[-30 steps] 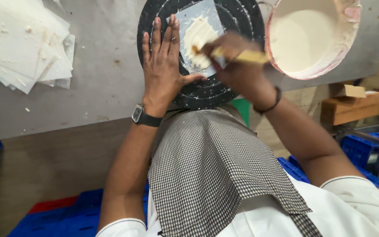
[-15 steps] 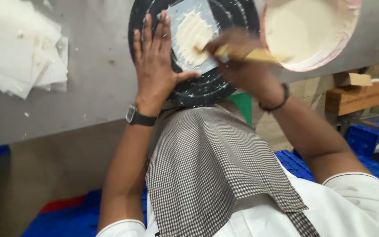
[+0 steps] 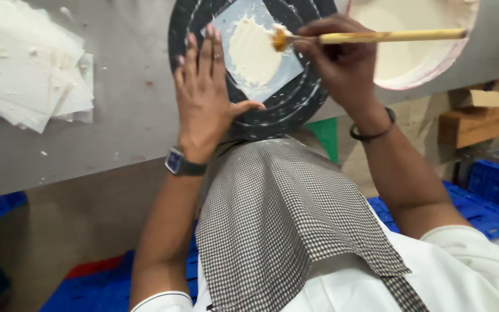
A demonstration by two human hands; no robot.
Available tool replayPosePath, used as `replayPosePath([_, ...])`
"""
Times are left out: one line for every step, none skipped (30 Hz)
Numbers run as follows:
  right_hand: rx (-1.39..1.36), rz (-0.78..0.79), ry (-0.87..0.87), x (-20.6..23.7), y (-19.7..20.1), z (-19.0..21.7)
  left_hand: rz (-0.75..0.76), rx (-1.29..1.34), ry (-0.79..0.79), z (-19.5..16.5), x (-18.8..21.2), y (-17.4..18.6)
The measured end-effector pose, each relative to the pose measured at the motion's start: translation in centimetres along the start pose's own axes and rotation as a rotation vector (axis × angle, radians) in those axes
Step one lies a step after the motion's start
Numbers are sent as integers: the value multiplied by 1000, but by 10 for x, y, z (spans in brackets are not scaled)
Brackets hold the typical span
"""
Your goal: The person repeatedly brushes a white paste onto small square sheets placed on a rotating tray, then transfers each coated sheet to a drying rack. The process is repeated for multiple sheets using a brush and a bowl of paste.
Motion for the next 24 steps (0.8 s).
replayPosePath([-109,-37,-57,2,3,-5,-17,-9,2,-4,3,7])
replayPosePath([-209,-74,-117,4,4,-5,55,12,30,0,16,23])
replayPosePath([-216,-94,-134,6,8,-9,128,28,54,-3,25,29])
replayPosePath([-220,-112,-152,7,9,-8,202,48,77,-6,29,36])
replayPosePath([-223,-128,-173,9,12,-11,266,71,120,-6,30,40])
replayPosePath([-223,-126,-176,10,12,-12,330,96,166,-3,29,42])
replayPosePath([-226,-121,-181,12,12,-14,395,120,215,-1,29,42])
replayPosePath([-229,-114,-185,13,9,-16,245,145,98,0,18,45])
replayPosePath([-236,-114,-196,14,7,-17,95,167,-16,4,4,45])
replayPosePath([-242,-113,-204,17,3,-20,-56,187,-131,8,-5,44])
replayPosePath([-247,-112,-209,16,-1,-19,-81,174,-181,14,-13,37])
replayPosePath([-202,-100,-187,19,-5,-19,-108,162,-233,17,-15,26])
replayPosePath([-157,-90,-172,18,-10,-17,-127,153,-285,20,-17,18])
replayPosePath([-113,-81,-157,19,-12,-16,-107,155,-280,24,-15,9])
replayPosePath([-54,-70,-124,18,-15,-13,-86,155,-277,28,-13,1])
replayPosePath([5,-59,-92,19,-18,-10,-63,156,-274,29,-11,-5])
replayPosePath([64,-48,-62,18,-21,-9,-40,159,-244,29,-7,-11])
replayPosePath([99,-39,-46,17,-24,-7,-18,163,-213,27,-3,-15])
replayPosePath([134,-28,-29,17,-28,-6,3,167,-180,25,0,-19])
replayPosePath([168,-16,-10,15,-33,-5,-7,173,-154,22,4,-20])
replayPosePath([186,8,13,14,-39,-4,-19,179,-128,19,8,-22])
replayPosePath([204,30,36,12,-46,-3,-30,184,-104,17,10,-23])
replayPosePath([225,51,59,10,-53,-2,-39,180,-92,14,13,-24])
replayPosePath([232,60,78,7,-60,0,-49,177,-81,12,14,-25])
Point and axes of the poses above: each hand's wrist, its own x-axis away from the middle knuckle, its own y-axis out of the back of the hand, z = x × y, the point moved 4 cm from there along -x, towards the middle knuckle, and after that the axes turned 8 degrees about -x, right-handed, at the moved point
